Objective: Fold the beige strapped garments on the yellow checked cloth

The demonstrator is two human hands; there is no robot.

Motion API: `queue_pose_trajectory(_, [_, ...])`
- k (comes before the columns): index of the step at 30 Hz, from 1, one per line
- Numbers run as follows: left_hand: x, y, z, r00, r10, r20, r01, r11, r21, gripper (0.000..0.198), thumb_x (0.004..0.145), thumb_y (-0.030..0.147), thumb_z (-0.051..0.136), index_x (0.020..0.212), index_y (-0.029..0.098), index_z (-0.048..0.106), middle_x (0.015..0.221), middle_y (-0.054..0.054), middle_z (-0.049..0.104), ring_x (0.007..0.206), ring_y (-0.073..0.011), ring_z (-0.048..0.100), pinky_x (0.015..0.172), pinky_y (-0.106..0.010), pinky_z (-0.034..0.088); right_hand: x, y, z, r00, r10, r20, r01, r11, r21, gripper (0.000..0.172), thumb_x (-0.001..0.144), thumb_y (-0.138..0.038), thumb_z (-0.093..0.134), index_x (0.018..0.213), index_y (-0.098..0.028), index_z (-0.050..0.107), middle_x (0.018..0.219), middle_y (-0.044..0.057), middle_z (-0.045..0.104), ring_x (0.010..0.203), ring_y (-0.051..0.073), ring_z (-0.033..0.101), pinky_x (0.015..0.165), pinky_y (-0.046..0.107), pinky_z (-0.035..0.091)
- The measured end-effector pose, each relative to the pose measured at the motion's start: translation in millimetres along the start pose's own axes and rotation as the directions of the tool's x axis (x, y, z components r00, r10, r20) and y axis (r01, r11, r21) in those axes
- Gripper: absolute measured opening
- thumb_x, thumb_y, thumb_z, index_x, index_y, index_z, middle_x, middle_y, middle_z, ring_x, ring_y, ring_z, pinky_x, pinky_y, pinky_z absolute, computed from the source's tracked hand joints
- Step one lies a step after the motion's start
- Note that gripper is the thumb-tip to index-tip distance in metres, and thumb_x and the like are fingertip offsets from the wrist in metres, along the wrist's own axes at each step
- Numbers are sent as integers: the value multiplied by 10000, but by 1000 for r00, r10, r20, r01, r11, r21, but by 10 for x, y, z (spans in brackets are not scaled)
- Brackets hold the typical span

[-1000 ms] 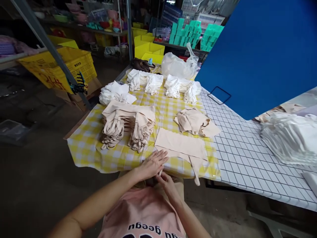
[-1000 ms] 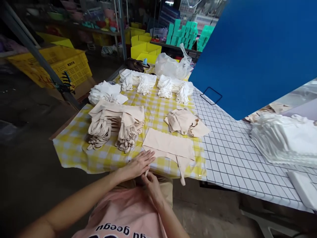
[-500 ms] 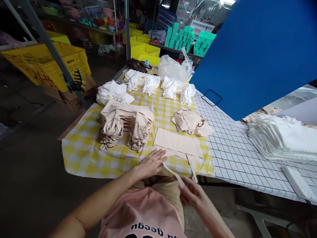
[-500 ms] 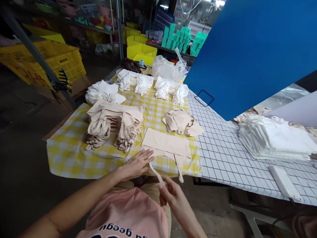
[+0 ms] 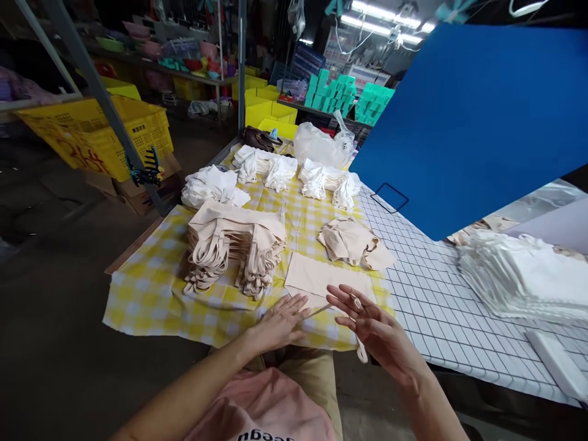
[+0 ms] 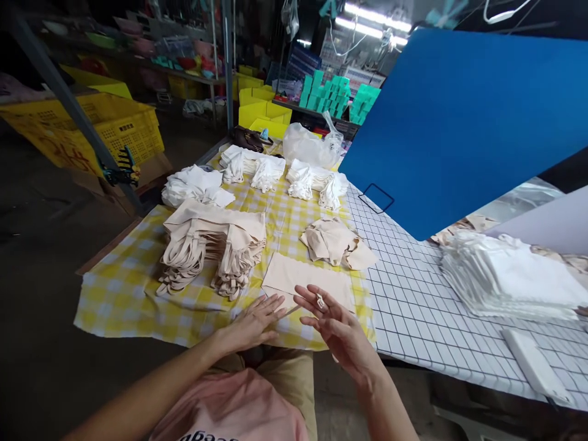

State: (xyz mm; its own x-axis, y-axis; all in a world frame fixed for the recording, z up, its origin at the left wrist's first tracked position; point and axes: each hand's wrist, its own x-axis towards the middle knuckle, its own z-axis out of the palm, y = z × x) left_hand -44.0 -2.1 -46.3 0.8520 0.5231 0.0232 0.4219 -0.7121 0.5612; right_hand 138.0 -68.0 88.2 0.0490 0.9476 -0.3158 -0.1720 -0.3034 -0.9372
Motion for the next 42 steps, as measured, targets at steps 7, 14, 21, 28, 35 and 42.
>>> queue_pose_trajectory(7, [-3, -50, 57, 1000, 1, -8, -2, 999, -38, 572, 813, 363, 574, 1339, 243, 385, 1469, -87, 255, 1368, -184, 184, 1116, -397, 181, 178, 55, -95, 977, -45, -209, 9, 985, -172, 401, 680, -542, 646, 800, -161, 622, 504, -12, 506, 487, 110, 440, 492, 240, 338])
queue_pose_trajectory(14, [17, -2, -36, 999, -7, -34, 1, 983, -181, 510, 838, 402, 517, 1311, 231, 433, 1445, -98, 314, 1349, -204, 250, 1099, -409, 209, 242, 108, -106, 953, -238, -187, 114, 855, -506, 411, 777, -576, 494, 647, -190, 551, 646, 0, 445, 582, 124, 393, 544, 241, 359])
queue_pose_trajectory(21, [266, 326, -545, 948, -227, -222, 51, 801, -597, 237, 857, 290, 433, 880, 164, 633, 873, -32, 662, 828, -132, 587, 762, -224, 432, 327, 363, -2, 999, -28, 42, 47, 807, -589, 449, 804, -585, 431, 625, -186, 533, 649, 21, 555, 679, 168, 502, 670, 278, 386])
queue_pose_trajectory(28, [368, 319, -511, 949, -293, -118, 154, 756, -636, 170, 747, 240, 483, 646, 143, 581, 611, 24, 562, 612, -100, 481, 585, -193, 354, 333, 577, 1, 989, 57, 135, 34, 806, -591, 438, 824, -562, 404, 618, -190, 508, 594, 14, 570, 598, 151, 526, 597, 266, 405])
queue_pose_trajectory(35, [369, 299, -318, 870, -491, 47, 386, 617, -686, 265, 726, 246, 416, 478, 158, 441, 401, 51, 401, 440, -84, 397, 459, -205, 276, 347, 867, 95, 959, -282, -31, 183, 698, -692, 202, 778, -305, 500, 952, -201, 486, 747, 7, 538, 587, 132, 512, 535, 239, 393])
queue_pose_trajectory(42, [482, 230, -311, 864, -461, 202, 431, 471, -769, 256, 701, 201, 387, 448, 167, 405, 377, 57, 370, 359, -70, 360, 399, -196, 273, 409, 943, 22, 860, -481, 170, 332, 275, -902, 219, 899, -216, 326, 886, -199, 544, 761, 49, 539, 610, 152, 522, 564, 242, 381])
